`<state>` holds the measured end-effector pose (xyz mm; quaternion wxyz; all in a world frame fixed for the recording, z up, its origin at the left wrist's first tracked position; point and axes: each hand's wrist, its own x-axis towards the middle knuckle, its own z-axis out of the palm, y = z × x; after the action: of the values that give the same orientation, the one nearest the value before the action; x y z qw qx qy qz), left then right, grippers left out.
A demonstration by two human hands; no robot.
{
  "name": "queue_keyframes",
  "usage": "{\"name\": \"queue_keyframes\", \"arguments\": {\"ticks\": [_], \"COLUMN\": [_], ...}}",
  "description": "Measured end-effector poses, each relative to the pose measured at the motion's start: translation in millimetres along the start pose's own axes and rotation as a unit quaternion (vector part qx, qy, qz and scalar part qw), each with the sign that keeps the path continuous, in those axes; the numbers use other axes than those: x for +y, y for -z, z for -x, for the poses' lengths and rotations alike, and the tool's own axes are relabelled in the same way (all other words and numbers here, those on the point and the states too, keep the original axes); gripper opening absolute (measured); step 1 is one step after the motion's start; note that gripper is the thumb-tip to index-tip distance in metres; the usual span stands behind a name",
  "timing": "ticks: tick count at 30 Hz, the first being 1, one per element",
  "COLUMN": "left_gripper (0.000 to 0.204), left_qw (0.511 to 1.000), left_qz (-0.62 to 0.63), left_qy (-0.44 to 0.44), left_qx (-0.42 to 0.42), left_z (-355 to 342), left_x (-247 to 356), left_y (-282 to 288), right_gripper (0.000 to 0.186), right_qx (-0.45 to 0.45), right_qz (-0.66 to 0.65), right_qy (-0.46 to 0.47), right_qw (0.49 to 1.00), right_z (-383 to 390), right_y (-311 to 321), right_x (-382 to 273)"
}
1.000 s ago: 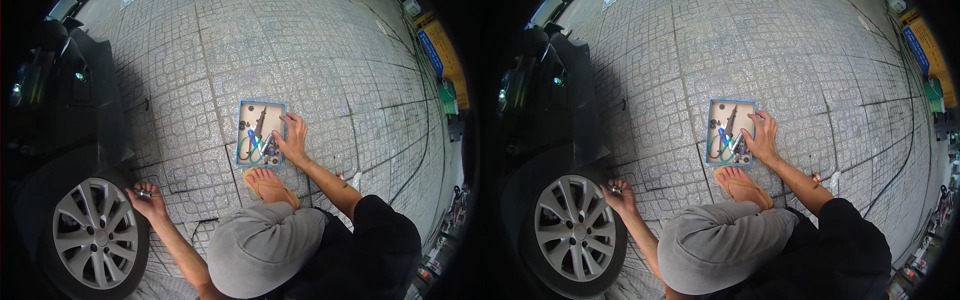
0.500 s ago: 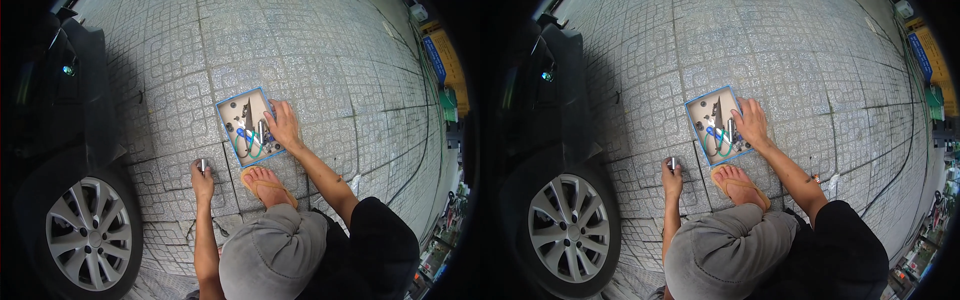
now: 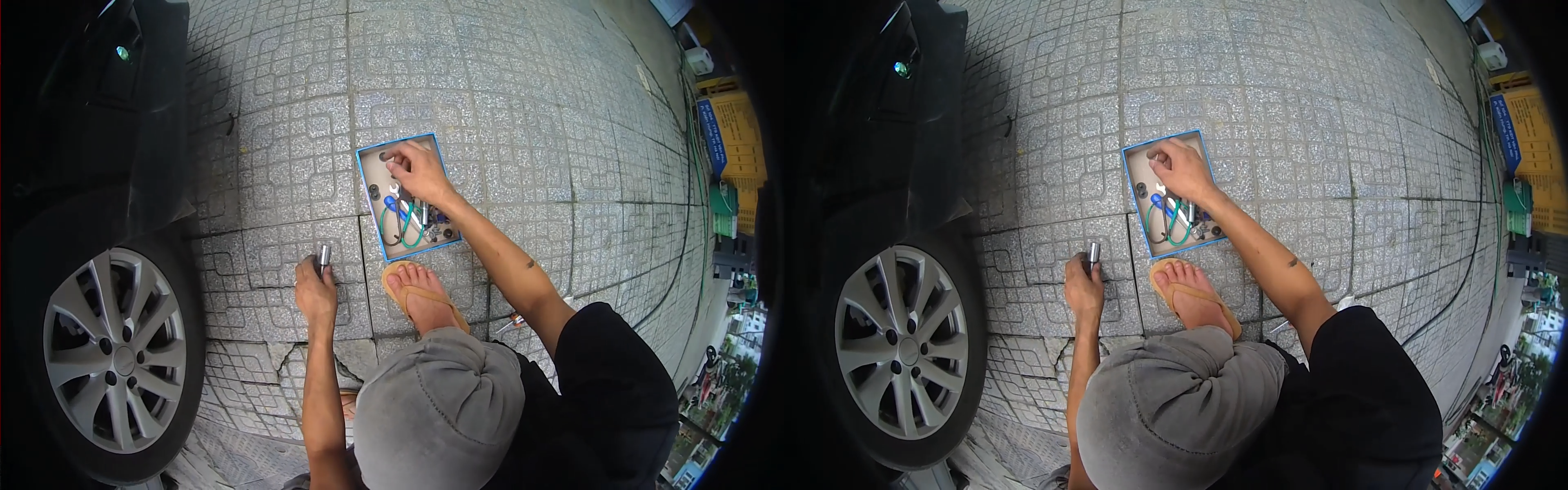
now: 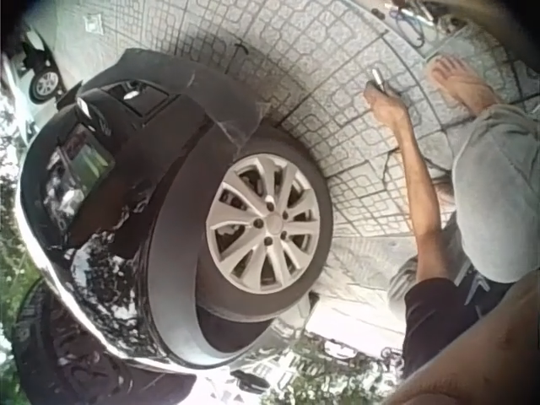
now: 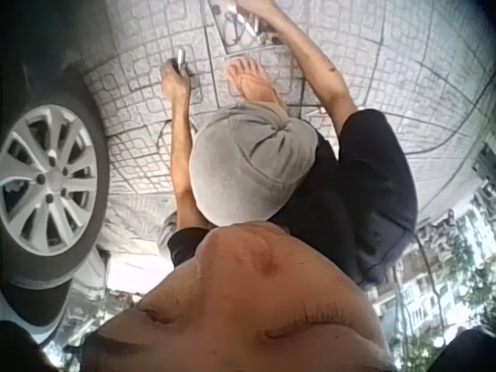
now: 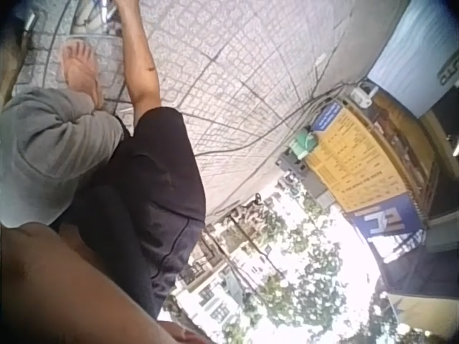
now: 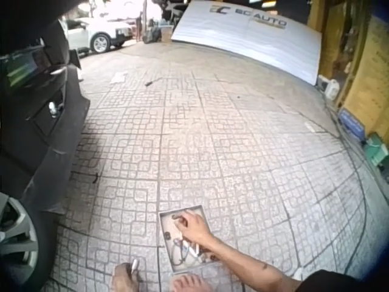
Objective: Fixing a car bumper and wheel well liner using tools and clips.
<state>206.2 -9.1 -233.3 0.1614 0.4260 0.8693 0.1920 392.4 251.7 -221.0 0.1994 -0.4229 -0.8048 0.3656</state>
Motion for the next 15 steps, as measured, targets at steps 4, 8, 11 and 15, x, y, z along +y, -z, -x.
{"name": "queue_keyframes", "arguments": {"ticks": [4, 8, 11, 15], "left_gripper": [0.041, 0.044, 0.045, 0.043], "left_qw": [0.999, 0.999, 0.997, 0.997], "left_qz": [-0.028, -0.024, -0.028, -0.041], "left_qy": [-0.015, -0.021, -0.067, -0.061], "left_qx": [-0.002, -0.022, -0.021, 0.002], "left_z": [5.9, 3.0, -4.7, -6.0], "left_x": [-5.2, 1.7, 8.8, -1.0], "left_y": [-1.3, -6.1, -16.5, -10.2], "right_gripper": [0.020, 0.018, 0.015, 0.020], "right_qx": [0.067, 0.081, 0.086, 0.042], "right_qz": [-0.502, -0.502, -0.353, -0.109], "right_qy": [-0.177, -0.220, -0.232, -0.181], "right_qw": [0.844, 0.833, 0.902, 0.977], "right_z": [22.6, 50.5, 62.5, 61.3], "right_y": [28.7, 39.4, 46.3, 34.3], "right_x": [10.7, 18.2, 18.5, 5.7]}}
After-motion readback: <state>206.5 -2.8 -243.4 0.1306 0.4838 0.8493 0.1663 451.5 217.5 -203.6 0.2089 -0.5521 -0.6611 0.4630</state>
